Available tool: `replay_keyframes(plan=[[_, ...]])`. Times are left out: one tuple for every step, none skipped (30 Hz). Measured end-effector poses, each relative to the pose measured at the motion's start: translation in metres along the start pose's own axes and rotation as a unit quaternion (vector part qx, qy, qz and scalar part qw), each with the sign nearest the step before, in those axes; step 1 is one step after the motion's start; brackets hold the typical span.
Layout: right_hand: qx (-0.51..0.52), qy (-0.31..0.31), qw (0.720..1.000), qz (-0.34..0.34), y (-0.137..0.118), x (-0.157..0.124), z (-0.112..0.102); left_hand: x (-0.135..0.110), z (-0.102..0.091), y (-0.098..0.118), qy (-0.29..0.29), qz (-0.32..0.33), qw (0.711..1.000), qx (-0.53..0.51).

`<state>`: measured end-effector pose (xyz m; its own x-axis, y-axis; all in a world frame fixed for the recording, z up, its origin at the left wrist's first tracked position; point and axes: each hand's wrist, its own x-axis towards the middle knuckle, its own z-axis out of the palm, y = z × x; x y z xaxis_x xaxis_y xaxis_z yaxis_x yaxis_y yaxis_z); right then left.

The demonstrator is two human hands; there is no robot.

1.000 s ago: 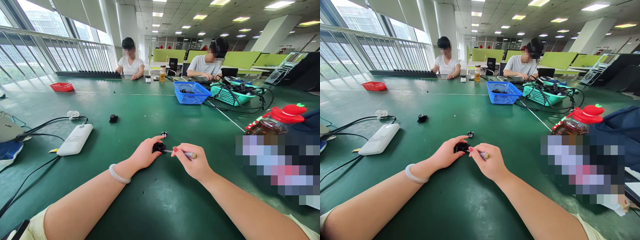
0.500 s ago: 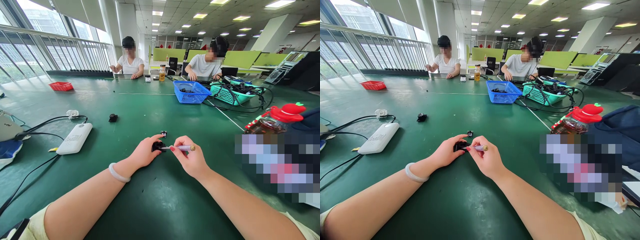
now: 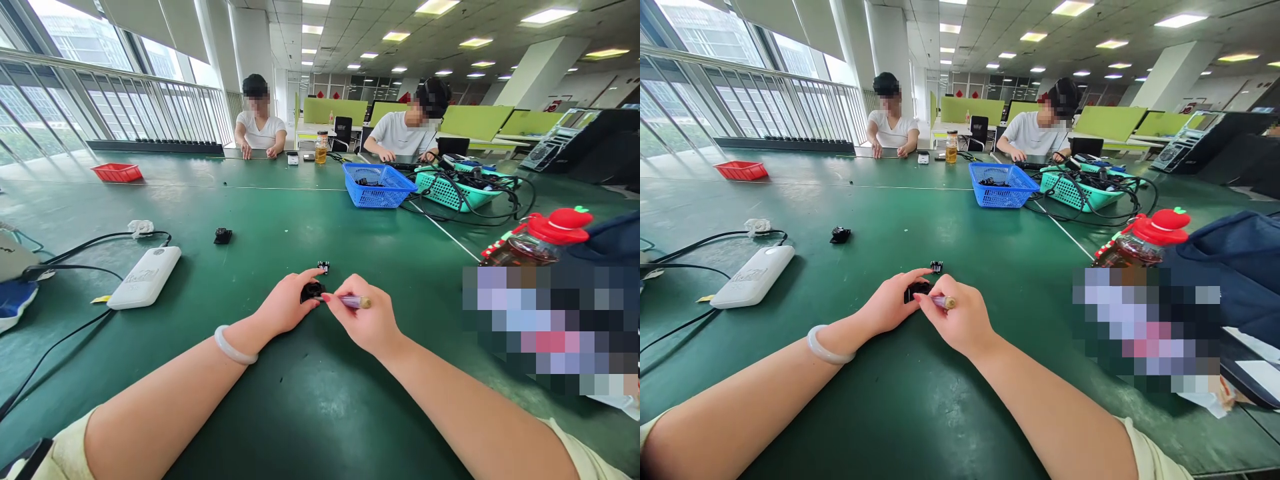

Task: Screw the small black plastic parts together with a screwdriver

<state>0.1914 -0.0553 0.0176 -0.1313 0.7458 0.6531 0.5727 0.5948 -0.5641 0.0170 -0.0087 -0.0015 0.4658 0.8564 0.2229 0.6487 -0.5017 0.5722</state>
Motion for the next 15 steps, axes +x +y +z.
replay_keyframes(plan=[[0.003,0.010,1.000,0.011,0.0000,0.0000,-0.0017,0.0001,-0.0001,0.0003,-0.002,-0.004,1.000,0.000],[0.006,0.015,1.000,0.024,0.0004,0.0002,-0.0030,0.0003,-0.0002,0.0007,-0.003,-0.006,1.000,0.001],[0.010,0.017,0.999,0.034,0.0011,0.0006,-0.0038,0.0003,-0.0004,0.0011,-0.005,-0.006,1.000,0.002],[0.012,0.015,0.999,0.042,0.0020,0.0011,-0.0042,0.0003,-0.0007,0.0014,-0.006,-0.006,1.000,0.003],[0.013,0.012,0.999,0.048,0.0028,0.0016,-0.0042,0.0003,-0.0010,0.0017,-0.005,-0.006,1.000,0.003],[0.013,0.009,0.998,0.053,0.0034,0.0019,-0.0042,0.0002,-0.0013,0.0019,-0.004,-0.005,1.000,0.004],[0.013,0.008,0.998,0.056,0.0037,0.0020,-0.0041,0.0002,-0.0015,0.0019,-0.002,-0.004,1.000,0.004],[0.012,0.008,0.998,0.059,0.0037,0.0019,-0.0042,0.0001,-0.0017,0.0020,0.000,-0.004,1.000,0.004],[0.011,0.008,0.998,0.062,0.0035,0.0016,-0.0045,0.0001,-0.0019,0.0020,0.001,-0.005,1.000,0.005],[0.010,0.009,0.998,0.066,0.0033,0.0012,-0.0048,0.0001,-0.0020,0.0019,0.001,-0.007,1.000,0.005],[0.009,0.011,0.997,0.071,0.0031,0.0008,-0.0051,0.0001,-0.0020,0.0019,0.000,-0.009,1.000,0.004],[0.006,0.011,0.997,0.077,0.0032,0.0006,-0.0052,0.0002,-0.0020,0.0019,-0.002,-0.011,1.000,0.003],[0.004,0.010,0.997,0.082,0.0036,0.0006,-0.0049,0.0002,-0.0020,0.0017,-0.003,-0.012,1.000,0.002],[0.002,0.009,0.996,0.085,0.0044,0.0008,-0.0043,0.0001,-0.0018,0.0015,-0.004,-0.012,1.000,0.001],[-0.001,0.004,0.996,0.088,0.0056,0.0012,-0.0033,0.0000,-0.0016,0.0012,-0.004,-0.012,1.000,0.001]])
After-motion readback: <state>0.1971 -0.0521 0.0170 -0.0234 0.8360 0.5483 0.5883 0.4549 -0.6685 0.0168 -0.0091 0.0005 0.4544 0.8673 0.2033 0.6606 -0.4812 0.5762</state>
